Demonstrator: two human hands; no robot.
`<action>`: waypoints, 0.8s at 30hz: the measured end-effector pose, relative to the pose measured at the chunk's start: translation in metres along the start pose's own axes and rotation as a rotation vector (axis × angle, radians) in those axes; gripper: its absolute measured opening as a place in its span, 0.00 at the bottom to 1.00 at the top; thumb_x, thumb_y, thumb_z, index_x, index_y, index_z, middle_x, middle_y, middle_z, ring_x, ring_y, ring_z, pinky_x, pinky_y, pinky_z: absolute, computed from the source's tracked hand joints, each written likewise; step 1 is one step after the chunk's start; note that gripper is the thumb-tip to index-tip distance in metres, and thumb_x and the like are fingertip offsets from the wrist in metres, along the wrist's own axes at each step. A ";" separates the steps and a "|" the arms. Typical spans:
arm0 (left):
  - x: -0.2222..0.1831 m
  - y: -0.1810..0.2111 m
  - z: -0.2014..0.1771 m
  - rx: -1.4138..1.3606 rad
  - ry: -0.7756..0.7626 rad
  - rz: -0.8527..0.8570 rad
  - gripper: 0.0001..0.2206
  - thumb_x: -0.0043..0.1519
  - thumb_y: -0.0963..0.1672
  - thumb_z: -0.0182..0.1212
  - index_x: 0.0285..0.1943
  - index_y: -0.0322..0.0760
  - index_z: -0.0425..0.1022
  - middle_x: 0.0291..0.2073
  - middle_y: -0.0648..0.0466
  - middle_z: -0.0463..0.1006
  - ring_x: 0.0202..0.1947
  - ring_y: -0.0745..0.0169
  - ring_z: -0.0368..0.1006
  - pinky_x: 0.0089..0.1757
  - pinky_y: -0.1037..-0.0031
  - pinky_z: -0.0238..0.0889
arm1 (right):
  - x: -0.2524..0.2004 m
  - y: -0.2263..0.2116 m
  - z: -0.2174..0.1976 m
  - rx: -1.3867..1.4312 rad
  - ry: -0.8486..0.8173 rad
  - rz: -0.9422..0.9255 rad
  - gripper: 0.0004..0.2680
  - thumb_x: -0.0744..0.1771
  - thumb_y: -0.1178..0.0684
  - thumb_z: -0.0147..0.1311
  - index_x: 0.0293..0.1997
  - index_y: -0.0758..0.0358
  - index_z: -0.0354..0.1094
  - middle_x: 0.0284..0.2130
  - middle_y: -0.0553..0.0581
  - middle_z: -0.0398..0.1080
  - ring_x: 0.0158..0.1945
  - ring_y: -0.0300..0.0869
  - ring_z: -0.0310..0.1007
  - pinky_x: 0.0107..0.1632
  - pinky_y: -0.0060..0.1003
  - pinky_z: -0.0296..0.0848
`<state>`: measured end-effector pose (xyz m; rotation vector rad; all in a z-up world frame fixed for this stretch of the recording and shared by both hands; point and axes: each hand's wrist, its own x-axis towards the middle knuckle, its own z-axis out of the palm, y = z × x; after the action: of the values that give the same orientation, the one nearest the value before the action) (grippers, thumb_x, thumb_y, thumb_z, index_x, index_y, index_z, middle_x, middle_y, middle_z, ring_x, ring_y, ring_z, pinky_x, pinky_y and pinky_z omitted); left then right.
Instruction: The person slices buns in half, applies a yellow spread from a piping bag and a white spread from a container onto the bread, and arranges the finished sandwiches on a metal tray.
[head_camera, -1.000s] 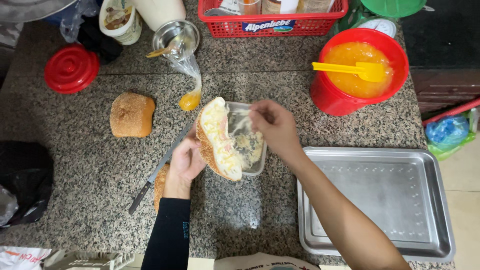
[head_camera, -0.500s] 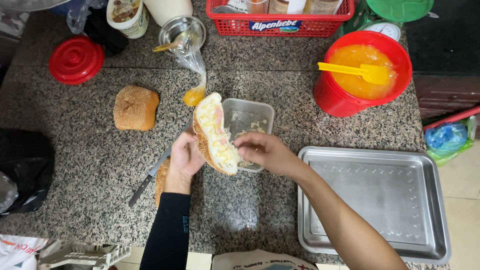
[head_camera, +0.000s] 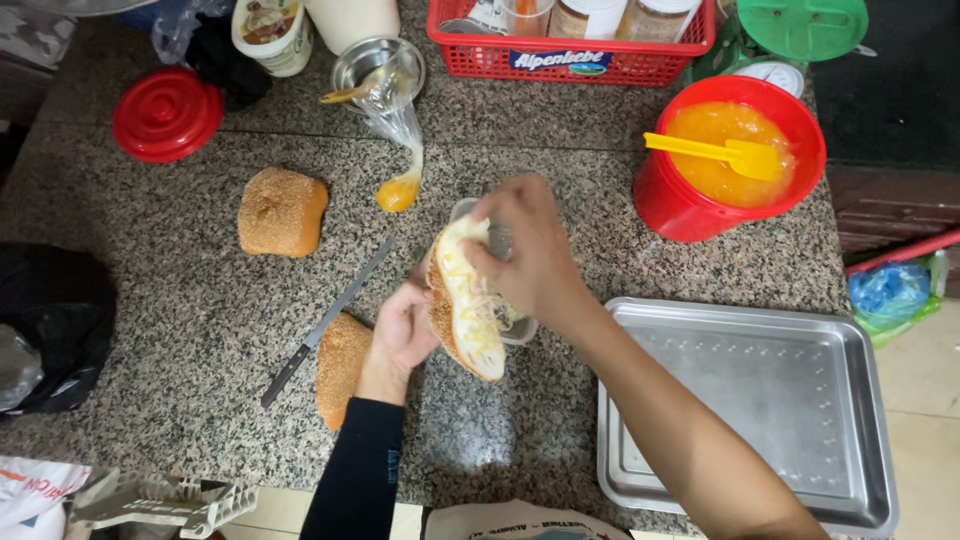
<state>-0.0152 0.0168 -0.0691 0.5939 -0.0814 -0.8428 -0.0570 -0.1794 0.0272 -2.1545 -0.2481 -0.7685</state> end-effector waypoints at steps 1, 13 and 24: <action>-0.001 0.000 0.001 -0.024 0.006 0.001 0.39 0.50 0.42 0.54 0.78 0.32 0.53 0.65 0.41 0.69 0.64 0.47 0.68 0.63 0.56 0.62 | 0.000 0.000 0.003 0.046 0.024 0.085 0.10 0.64 0.56 0.62 0.46 0.62 0.66 0.45 0.59 0.62 0.52 0.49 0.65 0.54 0.42 0.67; -0.004 0.001 0.010 0.020 -0.047 0.008 0.41 0.51 0.42 0.52 0.80 0.34 0.49 0.67 0.41 0.66 0.66 0.48 0.66 0.64 0.57 0.59 | -0.011 -0.024 -0.011 -0.107 -0.070 -0.024 0.04 0.64 0.54 0.63 0.39 0.57 0.74 0.45 0.56 0.63 0.51 0.50 0.63 0.55 0.47 0.63; -0.006 0.003 0.009 -0.032 -0.039 0.044 0.37 0.54 0.43 0.51 0.78 0.32 0.52 0.66 0.39 0.67 0.64 0.45 0.67 0.63 0.55 0.61 | -0.038 -0.037 -0.027 -0.047 -0.142 -0.179 0.06 0.63 0.56 0.60 0.41 0.54 0.77 0.49 0.54 0.67 0.59 0.50 0.62 0.61 0.49 0.61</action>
<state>-0.0203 0.0185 -0.0587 0.5434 -0.1160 -0.8123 -0.1143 -0.1729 0.0405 -2.2567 -0.5074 -0.7276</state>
